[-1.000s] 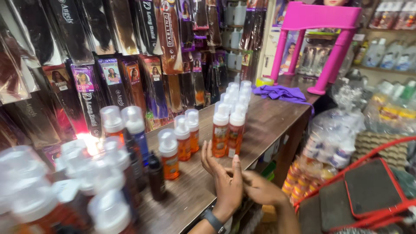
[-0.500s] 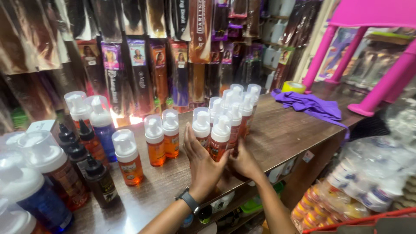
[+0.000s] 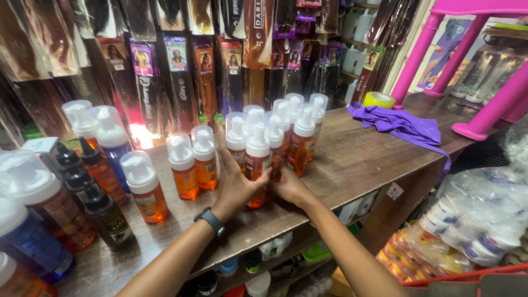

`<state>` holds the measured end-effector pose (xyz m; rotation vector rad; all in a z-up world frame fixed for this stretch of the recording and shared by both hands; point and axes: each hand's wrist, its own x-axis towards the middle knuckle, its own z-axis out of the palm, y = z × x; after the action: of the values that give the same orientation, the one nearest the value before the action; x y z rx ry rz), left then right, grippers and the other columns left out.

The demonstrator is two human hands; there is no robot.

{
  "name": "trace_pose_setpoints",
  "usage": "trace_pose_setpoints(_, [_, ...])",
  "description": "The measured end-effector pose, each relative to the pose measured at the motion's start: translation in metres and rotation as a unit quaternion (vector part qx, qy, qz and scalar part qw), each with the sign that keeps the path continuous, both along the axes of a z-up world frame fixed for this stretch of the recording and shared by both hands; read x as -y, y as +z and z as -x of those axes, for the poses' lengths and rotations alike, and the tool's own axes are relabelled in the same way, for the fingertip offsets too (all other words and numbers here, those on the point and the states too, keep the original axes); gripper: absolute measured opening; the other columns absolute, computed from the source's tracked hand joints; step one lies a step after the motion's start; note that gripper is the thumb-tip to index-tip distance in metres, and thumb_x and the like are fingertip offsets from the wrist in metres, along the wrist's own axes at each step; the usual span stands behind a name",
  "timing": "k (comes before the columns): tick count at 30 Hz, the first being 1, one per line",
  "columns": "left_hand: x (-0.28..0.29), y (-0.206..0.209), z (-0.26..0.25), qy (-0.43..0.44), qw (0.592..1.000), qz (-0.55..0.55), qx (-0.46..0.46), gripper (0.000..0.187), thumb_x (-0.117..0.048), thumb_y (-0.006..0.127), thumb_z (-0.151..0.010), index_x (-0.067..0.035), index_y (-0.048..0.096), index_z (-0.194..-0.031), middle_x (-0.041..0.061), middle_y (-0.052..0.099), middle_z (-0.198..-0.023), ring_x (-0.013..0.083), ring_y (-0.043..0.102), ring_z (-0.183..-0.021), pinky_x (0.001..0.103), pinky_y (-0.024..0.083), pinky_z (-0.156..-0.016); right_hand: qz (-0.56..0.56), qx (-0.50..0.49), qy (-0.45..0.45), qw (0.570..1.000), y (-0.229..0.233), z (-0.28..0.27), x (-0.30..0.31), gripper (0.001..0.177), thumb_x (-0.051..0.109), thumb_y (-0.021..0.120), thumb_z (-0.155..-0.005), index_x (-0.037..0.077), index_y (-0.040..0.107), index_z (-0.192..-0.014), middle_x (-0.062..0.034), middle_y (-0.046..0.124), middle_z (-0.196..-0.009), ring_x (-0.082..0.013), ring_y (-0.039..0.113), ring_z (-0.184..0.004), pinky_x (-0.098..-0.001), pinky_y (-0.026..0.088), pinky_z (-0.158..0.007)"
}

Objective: The person repeatedly picks up bottles and boxes of hair care products from wooden shelves and places them onto a counter. They handle multiple items, including spray bottles and small boxes, moving them from the shelves to the counter surface.

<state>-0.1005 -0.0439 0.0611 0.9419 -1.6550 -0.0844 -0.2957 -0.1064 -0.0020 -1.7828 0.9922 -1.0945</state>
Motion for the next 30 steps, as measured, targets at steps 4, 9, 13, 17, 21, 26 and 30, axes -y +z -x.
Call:
trace_pose_setpoints(4, [0.0,0.0,0.001,-0.024,0.999,0.009,-0.025,0.134,-0.036,0.089,-0.071,-0.001,-0.007,-0.159,0.032,0.016,-0.162,0.0473,0.021,-0.153,0.051,0.024,-0.124,0.038,0.002,0.014,0.999,-0.006,-0.005,0.017,0.052,-0.016,0.057,-0.079,0.003,0.055,-0.127,-0.0103,0.067,-0.113,-0.0187,0.063,-0.105,-0.0344,0.053,-0.096])
trace_pose_setpoints(9, [0.009,0.001,0.001,-0.013,0.999,0.035,-0.021,0.134,-0.031,0.089,-0.071,0.0,-0.007,-0.16,0.032,0.012,-0.163,0.0483,0.017,-0.154,0.054,0.022,-0.125,0.074,0.03,0.034,0.996,-0.003,-0.02,0.026,0.082,-0.025,0.045,-0.072,0.0,0.036,-0.15,-0.0162,0.054,-0.147,-0.025,0.05,-0.137,-0.0367,0.037,-0.117])
trace_pose_setpoints(13, [0.021,-0.001,-0.004,-0.009,0.999,0.028,-0.024,0.134,-0.03,0.088,-0.069,-0.002,-0.006,-0.16,0.031,0.014,-0.162,0.0473,0.018,-0.154,0.055,0.023,-0.125,0.059,-0.023,0.032,0.997,0.004,-0.027,0.03,0.093,-0.027,0.045,-0.07,0.001,0.026,-0.156,-0.0194,0.047,-0.154,-0.0283,0.043,-0.145,-0.0385,0.031,-0.123])
trace_pose_setpoints(17, [0.03,-0.005,-0.005,-0.025,0.999,0.022,-0.035,0.133,-0.031,0.087,-0.071,-0.003,-0.007,-0.16,0.032,0.015,-0.161,0.0469,0.019,-0.154,0.054,0.024,-0.126,0.038,-0.054,0.091,0.994,0.009,-0.022,0.033,0.099,-0.027,0.044,-0.074,0.001,0.013,-0.164,-0.0214,0.036,-0.165,-0.0276,0.034,-0.152,-0.0387,0.024,-0.125])
trace_pose_setpoints(21, [0.039,-0.011,-0.005,-0.001,0.999,0.037,-0.013,0.137,-0.033,0.089,-0.07,-0.004,-0.011,-0.16,0.033,0.007,-0.163,0.049,0.012,-0.155,0.058,0.022,-0.125,-0.116,-0.013,0.152,0.982,0.022,-0.017,0.026,0.112,-0.018,0.059,-0.08,0.012,-0.013,-0.162,-0.0194,0.024,-0.169,-0.0356,0.039,-0.14,-0.0448,0.042,-0.108])
trace_pose_setpoints(26, [0.055,-0.013,-0.003,0.034,0.998,0.056,0.001,0.143,-0.041,0.091,-0.067,-0.007,-0.014,-0.159,0.03,-0.004,-0.167,0.0489,0.004,-0.156,0.059,0.018,-0.121,-0.165,-0.084,0.123,0.975,0.03,-0.013,0.039,0.127,-0.01,0.062,-0.075,0.019,-0.031,-0.157,-0.0223,0.003,-0.168,-0.0539,0.062,-0.105,-0.0402,0.055,-0.067])
trace_pose_setpoints(30, [0.063,-0.014,-0.005,0.03,0.999,0.015,-0.014,0.139,-0.042,0.089,-0.073,-0.006,-0.014,-0.159,0.03,-0.007,-0.167,0.0473,0.002,-0.156,0.06,0.017,-0.125,0.1,-0.072,0.186,0.975,0.016,-0.024,0.053,0.123,-0.002,0.076,-0.09,0.012,-0.02,-0.165,-0.0319,0.013,-0.167,-0.0277,0.044,-0.131,-0.0341,0.051,-0.093])
